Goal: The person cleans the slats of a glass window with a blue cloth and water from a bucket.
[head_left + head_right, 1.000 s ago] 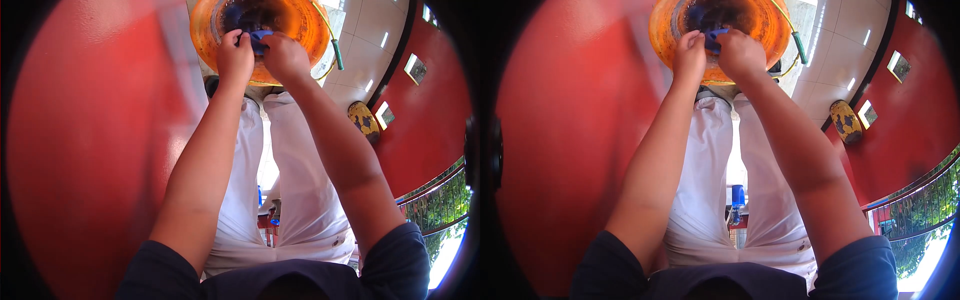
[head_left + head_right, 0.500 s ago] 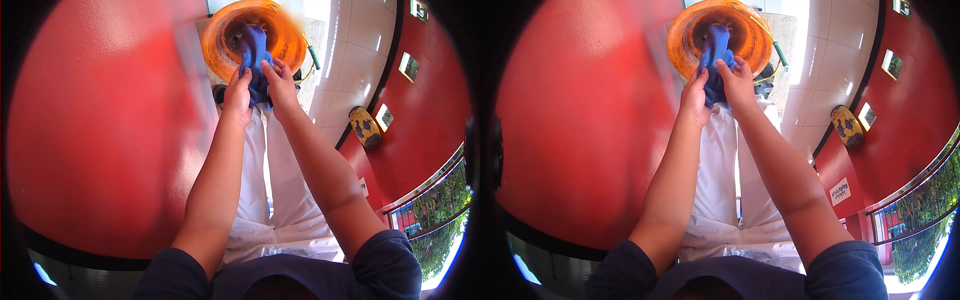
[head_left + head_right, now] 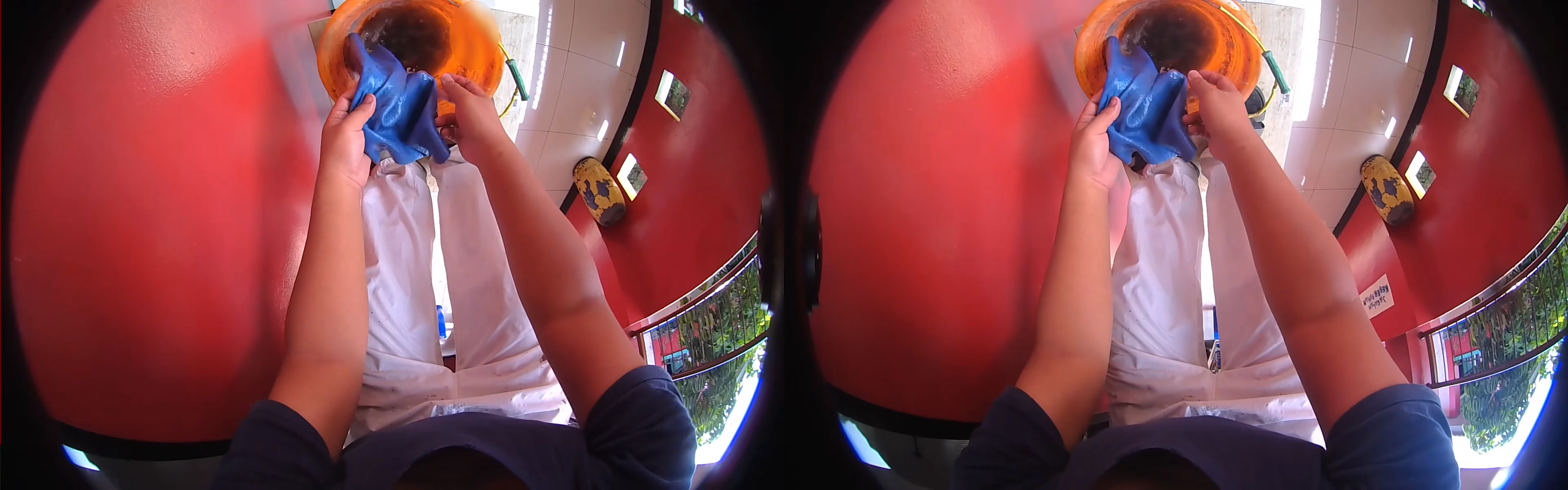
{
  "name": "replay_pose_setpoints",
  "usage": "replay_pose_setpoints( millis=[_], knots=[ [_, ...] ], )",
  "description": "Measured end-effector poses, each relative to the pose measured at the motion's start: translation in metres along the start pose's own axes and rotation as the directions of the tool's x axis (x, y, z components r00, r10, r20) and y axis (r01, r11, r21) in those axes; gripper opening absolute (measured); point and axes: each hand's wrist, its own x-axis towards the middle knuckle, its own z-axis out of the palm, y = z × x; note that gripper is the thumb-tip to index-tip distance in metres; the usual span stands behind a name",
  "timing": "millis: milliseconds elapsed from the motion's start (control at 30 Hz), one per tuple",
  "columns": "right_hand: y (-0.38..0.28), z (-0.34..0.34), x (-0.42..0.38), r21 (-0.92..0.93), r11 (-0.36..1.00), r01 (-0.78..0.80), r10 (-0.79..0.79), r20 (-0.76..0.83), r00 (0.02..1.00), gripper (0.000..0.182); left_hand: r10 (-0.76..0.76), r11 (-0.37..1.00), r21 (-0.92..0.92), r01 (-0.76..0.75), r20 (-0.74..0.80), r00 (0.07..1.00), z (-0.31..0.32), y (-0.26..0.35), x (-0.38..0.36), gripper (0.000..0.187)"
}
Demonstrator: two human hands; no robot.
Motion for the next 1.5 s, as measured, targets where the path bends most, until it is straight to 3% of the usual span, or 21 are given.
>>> replay_pose_setpoints(
  millis=[67, 133, 167, 233, 267, 367, 467, 500, 533, 567, 633, 700, 767, 833, 900, 1000, 1167, 1267, 1300, 1367, 1500],
  knots=[
    [-0.004, 0.000, 0.007, -0.042, 0.990, -0.135, 0.139, 0.125, 0.982, 0.052, -0.057, 0.997, -0.037, 0.062, 0.131, 0.990, -0.007, 0.002, -0.002, 0.035],
    [0.000, 0.000, 0.029, -0.109, 0.981, -0.163, 0.179, 0.160, 0.971, 0.043, -0.118, 0.986, -0.093, 0.140, 0.209, 0.971, -0.008, 0.007, -0.004, 0.033],
    [0.002, 0.000, 0.039, -0.143, 0.974, -0.174, 0.198, 0.177, 0.964, 0.041, -0.047, 0.997, 0.073, 0.038, 0.120, 0.992, -0.004, 0.010, -0.001, 0.032],
    [0.008, -0.006, 0.050, -0.158, 0.987, 0.040, -0.023, 0.108, 0.994, 0.034, 0.129, 0.903, 0.415, -0.108, -0.024, 0.991, 0.001, 0.008, 0.003, 0.029],
    [0.006, -0.014, 0.052, -0.188, 0.971, 0.145, -0.125, 0.112, 0.986, 0.031, 0.272, 0.843, 0.479, -0.244, 0.012, 0.962, -0.005, 0.002, 0.014, 0.027],
    [-0.004, -0.020, 0.033, -0.245, 0.928, 0.282, -0.279, 0.048, 0.959, 0.026, 0.394, 0.796, 0.503, -0.337, -0.008, 0.919, -0.014, -0.009, 0.031, 0.026],
    [-0.003, -0.024, 0.019, -0.358, 0.899, 0.252, -0.283, -0.035, 0.959, 0.025, 0.338, 0.814, 0.478, -0.330, 0.073, 0.938, -0.001, -0.009, 0.040, 0.043],
    [0.001, -0.021, 0.018, -0.275, 0.899, 0.341, -0.352, 0.013, 0.936, 0.029, 0.315, 0.828, 0.456, -0.327, 0.105, 0.943, 0.006, -0.008, 0.040, 0.048],
    [0.009, -0.014, 0.016, -0.184, 0.887, 0.423, -0.421, 0.055, 0.906, 0.034, 0.283, 0.716, 0.626, -0.309, 0.144, 0.948, 0.004, -0.011, 0.046, 0.065],
    [0.014, -0.011, 0.017, -0.086, 0.863, 0.498, -0.491, 0.090, 0.866, 0.040, 0.286, 0.599, 0.734, -0.320, 0.177, 0.942, 0.002, -0.015, 0.054, 0.066],
    [0.013, -0.012, 0.021, -0.548, 0.672, 0.498, -0.487, 0.179, 0.855, 0.046, 0.283, 0.313, 0.889, -0.334, 0.248, 0.926, -0.001, -0.020, 0.068, 0.069],
    [0.002, 0.001, 0.015, -0.937, 0.222, 0.270, -0.482, 0.135, 0.866, 0.045, 0.377, 0.090, 0.940, -0.328, 0.273, 0.885, 0.006, -0.026, 0.080, 0.059],
    [0.005, 0.006, 0.042, -0.912, 0.202, 0.358, -0.532, 0.205, 0.821, 0.050, 0.491, -0.101, 0.959, -0.263, 0.278, 0.825, 0.014, -0.035, 0.090, 0.053],
    [0.005, 0.014, 0.072, -0.880, 0.127, 0.459, -0.488, 0.347, 0.801, 0.057, 0.261, -0.018, 0.978, -0.207, 0.204, 0.943, 0.021, -0.027, 0.102, 0.052],
    [0.033, 0.022, 0.127, -0.842, -0.087, 0.532, -0.475, 0.505, 0.721, 0.060, 0.024, -0.040, 0.997, -0.073, 0.074, 0.997, 0.027, -0.030, 0.120, 0.061],
    [0.053, 0.021, 0.183, -0.792, -0.340, 0.507, -0.422, 0.610, 0.671, 0.063, 0.022, -0.103, 0.981, -0.165, 0.168, 0.986, 0.007, -0.064, 0.152, 0.053],
    [0.017, 0.047, 0.185, -0.898, -0.335, 0.286, -0.214, 0.368, 0.905, 0.031, -0.135, -0.244, 0.953, -0.180, 0.150, 0.979, 0.009, -0.069, 0.202, 0.040],
    [0.010, 0.053, 0.208, -0.871, -0.409, 0.271, -0.073, 0.327, 0.942, 0.059, -0.065, -0.208, 0.955, -0.213, 0.204, 0.977, 0.005, -0.072, 0.199, 0.034],
    [0.015, 0.048, 0.208, -0.897, -0.339, 0.285, -0.198, 0.364, 0.910, 0.043, -0.028, -0.193, 0.950, -0.243, 0.243, 0.970, 0.002, -0.073, 0.193, 0.034],
    [0.018, 0.040, 0.164, -0.922, -0.190, 0.337, -0.447, 0.387, 0.807, 0.022, 0.157, -0.008, 0.984, -0.176, 0.175, 0.972, -0.002, -0.069, 0.170, 0.033],
    [0.034, 0.012, 0.106, -0.719, -0.034, 0.694, -0.714, 0.503, 0.487, 0.029, 0.321, 0.608, 0.788, -0.095, -0.134, 0.937, -0.003, -0.053, 0.130, 0.035]
  ],
)
